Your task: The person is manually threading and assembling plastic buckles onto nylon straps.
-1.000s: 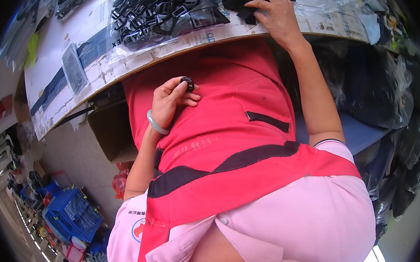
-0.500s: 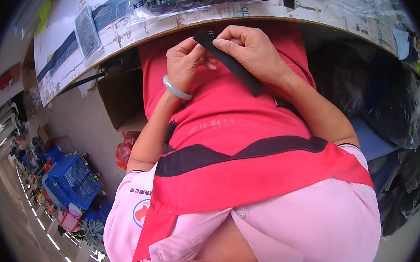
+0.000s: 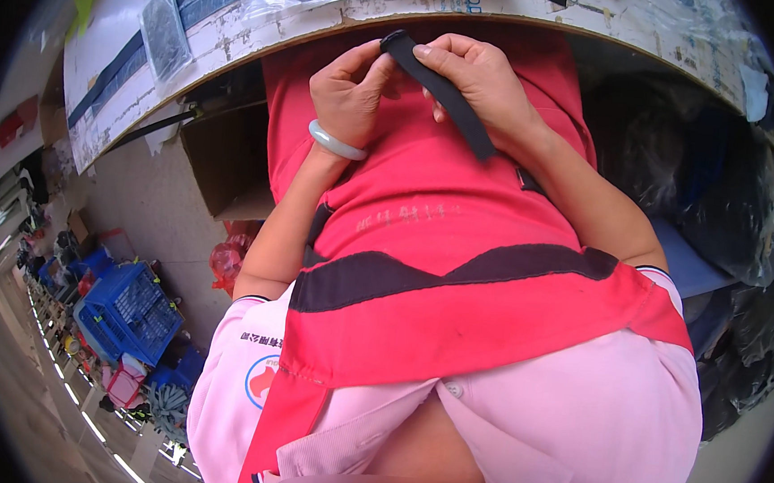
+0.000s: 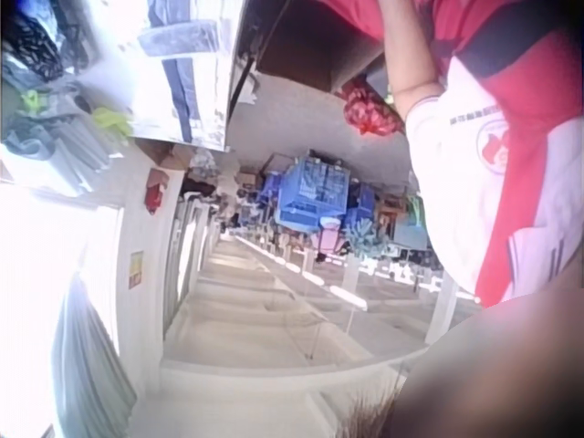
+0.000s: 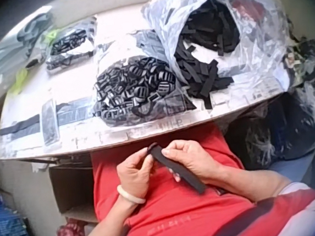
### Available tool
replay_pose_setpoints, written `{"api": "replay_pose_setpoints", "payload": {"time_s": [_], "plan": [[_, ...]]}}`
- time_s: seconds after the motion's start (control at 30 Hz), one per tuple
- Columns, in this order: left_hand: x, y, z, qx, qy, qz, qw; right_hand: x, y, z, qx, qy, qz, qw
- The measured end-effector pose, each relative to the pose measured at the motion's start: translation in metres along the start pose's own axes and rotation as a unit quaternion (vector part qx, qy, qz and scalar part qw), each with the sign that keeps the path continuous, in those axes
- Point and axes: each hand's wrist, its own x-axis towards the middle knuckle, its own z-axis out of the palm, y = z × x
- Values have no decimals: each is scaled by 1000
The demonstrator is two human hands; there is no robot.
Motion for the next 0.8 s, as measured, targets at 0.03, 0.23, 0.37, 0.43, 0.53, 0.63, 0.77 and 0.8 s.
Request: {"api": "replay_pose_setpoints", "payload": {"time_s": [0.03,0.23,0.37,0.43,0.53,0.63,0.77,0.8], "plan": [[-1,-3,-1,74,7,64,995,1,1,2,11,1,-20,1000],[2,-1,-7,237,-60,202,949,9,2,2,-8,28,-66,997],[1,2,-4,-188,-31,-156,969,17,4,-7,-17,39,-33,999],[8,3,-16,-332,-52,-306,891,18,10,-10,-21,33,-42,998],[6,-2,-8,-265,-63,-305,913,22,21,-8,-156,55,-218,962],[4,14,-2,-210,-20,-230,950,4,-4,3,-186,60,-344,918],[4,15,-5,-198,5,-163,967,-4,-27,0,-327,4,-131,936],[3,15,-5,-199,3,-163,966,-6,-27,2,-302,-5,-65,951]]}}
